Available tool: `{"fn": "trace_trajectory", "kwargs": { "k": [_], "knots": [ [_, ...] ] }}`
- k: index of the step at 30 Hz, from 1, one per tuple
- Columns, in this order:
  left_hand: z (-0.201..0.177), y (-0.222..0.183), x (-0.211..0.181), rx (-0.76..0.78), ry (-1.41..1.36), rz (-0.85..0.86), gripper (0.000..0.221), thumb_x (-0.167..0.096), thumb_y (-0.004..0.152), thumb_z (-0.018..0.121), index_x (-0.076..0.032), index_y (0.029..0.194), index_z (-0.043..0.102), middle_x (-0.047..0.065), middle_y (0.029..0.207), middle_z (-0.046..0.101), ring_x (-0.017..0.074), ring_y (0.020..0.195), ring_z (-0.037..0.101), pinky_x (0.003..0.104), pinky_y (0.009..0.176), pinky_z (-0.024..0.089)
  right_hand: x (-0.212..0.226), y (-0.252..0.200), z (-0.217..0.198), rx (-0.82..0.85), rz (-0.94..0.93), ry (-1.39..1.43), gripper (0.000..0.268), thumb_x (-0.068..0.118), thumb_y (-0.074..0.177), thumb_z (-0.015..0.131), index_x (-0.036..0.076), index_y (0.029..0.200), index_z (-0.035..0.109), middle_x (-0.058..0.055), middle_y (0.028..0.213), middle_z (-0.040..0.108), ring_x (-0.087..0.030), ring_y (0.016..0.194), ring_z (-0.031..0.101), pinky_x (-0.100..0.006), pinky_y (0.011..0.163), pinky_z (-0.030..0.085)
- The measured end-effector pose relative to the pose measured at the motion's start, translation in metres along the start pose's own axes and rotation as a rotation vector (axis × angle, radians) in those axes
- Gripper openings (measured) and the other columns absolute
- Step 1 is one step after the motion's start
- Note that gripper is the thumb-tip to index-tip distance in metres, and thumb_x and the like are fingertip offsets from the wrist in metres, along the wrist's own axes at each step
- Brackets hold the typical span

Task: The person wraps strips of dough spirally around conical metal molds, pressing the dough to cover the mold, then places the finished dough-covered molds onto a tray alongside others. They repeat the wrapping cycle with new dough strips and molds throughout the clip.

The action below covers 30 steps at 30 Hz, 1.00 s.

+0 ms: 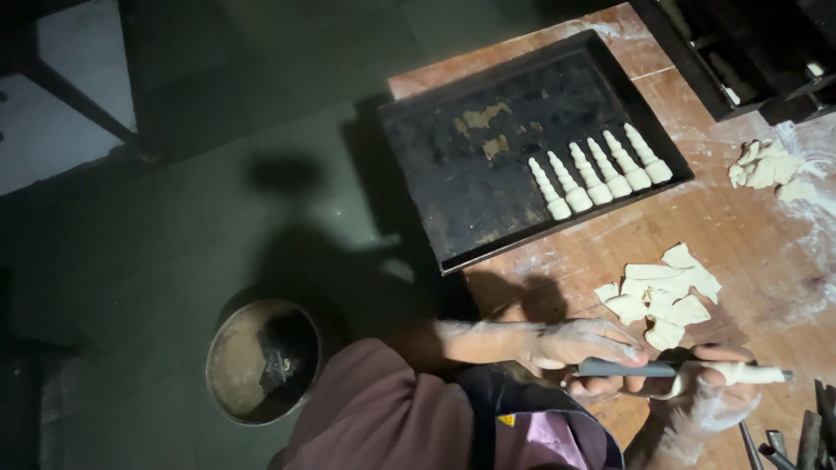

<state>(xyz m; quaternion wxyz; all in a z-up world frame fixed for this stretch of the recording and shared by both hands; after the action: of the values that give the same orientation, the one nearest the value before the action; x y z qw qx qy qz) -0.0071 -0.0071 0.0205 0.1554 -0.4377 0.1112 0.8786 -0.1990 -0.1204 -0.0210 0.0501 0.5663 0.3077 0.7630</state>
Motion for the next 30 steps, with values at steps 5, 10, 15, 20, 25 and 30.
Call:
{"fn": "trace_trajectory", "kwargs": {
  "k": [5,10,15,20,25,30],
  "knots": [
    [-0.003,0.018,0.018,-0.344,0.88,0.547,0.036,-0.04,0.108,0.052,-0.005,0.113,0.056,0.002,0.077,0.058,0.0122,0.061,0.057,0.026,0.054,0.044,-0.002,0.005,0.002,-0.184,0.066,-0.039,0.054,0.043,0.108,0.081,-0.004,0.102,0.055,-0.007,0.073,0.055,-0.012,0.06,0.051,-0.022,0.056,0.04],
    [-0.01,0.004,0.011,-0.133,0.349,0.206,0.044,-0.04,0.11,0.058,0.004,0.106,0.06,0.005,0.068,0.056,0.0149,0.056,0.054,0.028,0.049,0.041,0.012,0.005,0.017,-0.073,-0.005,0.008,0.056,0.047,0.105,0.08,-0.003,0.107,0.056,-0.008,0.077,0.058,-0.013,0.063,0.055,-0.023,0.06,0.044],
    [0.008,0.002,-0.014,-0.258,0.482,0.366,0.048,-0.047,0.107,0.057,0.002,0.107,0.055,0.008,0.072,0.055,0.0192,0.06,0.057,0.029,0.052,0.042,0.005,0.007,0.018,-0.111,0.027,-0.055,0.06,0.05,0.107,0.08,-0.005,0.107,0.057,-0.008,0.075,0.057,-0.013,0.062,0.055,-0.022,0.058,0.041],
    [-0.014,-0.001,0.021,0.008,0.092,0.303,0.039,-0.034,0.108,0.06,0.004,0.106,0.059,0.005,0.082,0.061,0.0162,0.066,0.062,0.029,0.057,0.049,0.009,0.002,0.02,-0.088,0.011,-0.043,0.068,0.059,0.099,0.077,-0.005,0.111,0.055,-0.006,0.074,0.055,-0.012,0.06,0.054,-0.022,0.055,0.042],
    [-0.006,0.009,0.003,-0.221,0.528,0.486,0.038,-0.037,0.109,0.056,0.0,0.105,0.059,0.006,0.083,0.06,0.0201,0.075,0.061,0.032,0.064,0.049,-0.002,0.004,0.013,-0.107,0.014,-0.173,0.072,0.064,0.103,0.074,-0.006,0.111,0.057,-0.006,0.078,0.057,-0.013,0.066,0.057,-0.023,0.06,0.044],
    [-0.009,0.005,0.004,-0.382,0.956,0.612,0.041,-0.044,0.106,0.055,-0.003,0.111,0.06,0.006,0.08,0.061,0.0169,0.069,0.06,0.029,0.061,0.048,-0.01,0.001,0.002,-0.177,0.011,-0.182,0.073,0.065,0.101,0.074,-0.005,0.11,0.057,-0.006,0.076,0.055,-0.012,0.065,0.055,-0.022,0.06,0.042]
  ]
}}
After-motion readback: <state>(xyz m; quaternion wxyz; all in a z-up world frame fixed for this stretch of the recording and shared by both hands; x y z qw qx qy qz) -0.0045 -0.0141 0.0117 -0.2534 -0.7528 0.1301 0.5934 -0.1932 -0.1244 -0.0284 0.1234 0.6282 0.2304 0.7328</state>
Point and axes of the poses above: each hand's wrist, its own y-axis towards the middle knuckle, its own z-axis out of the palm, x = y × z, the point moved 1 cm from there along y, towards the middle knuckle
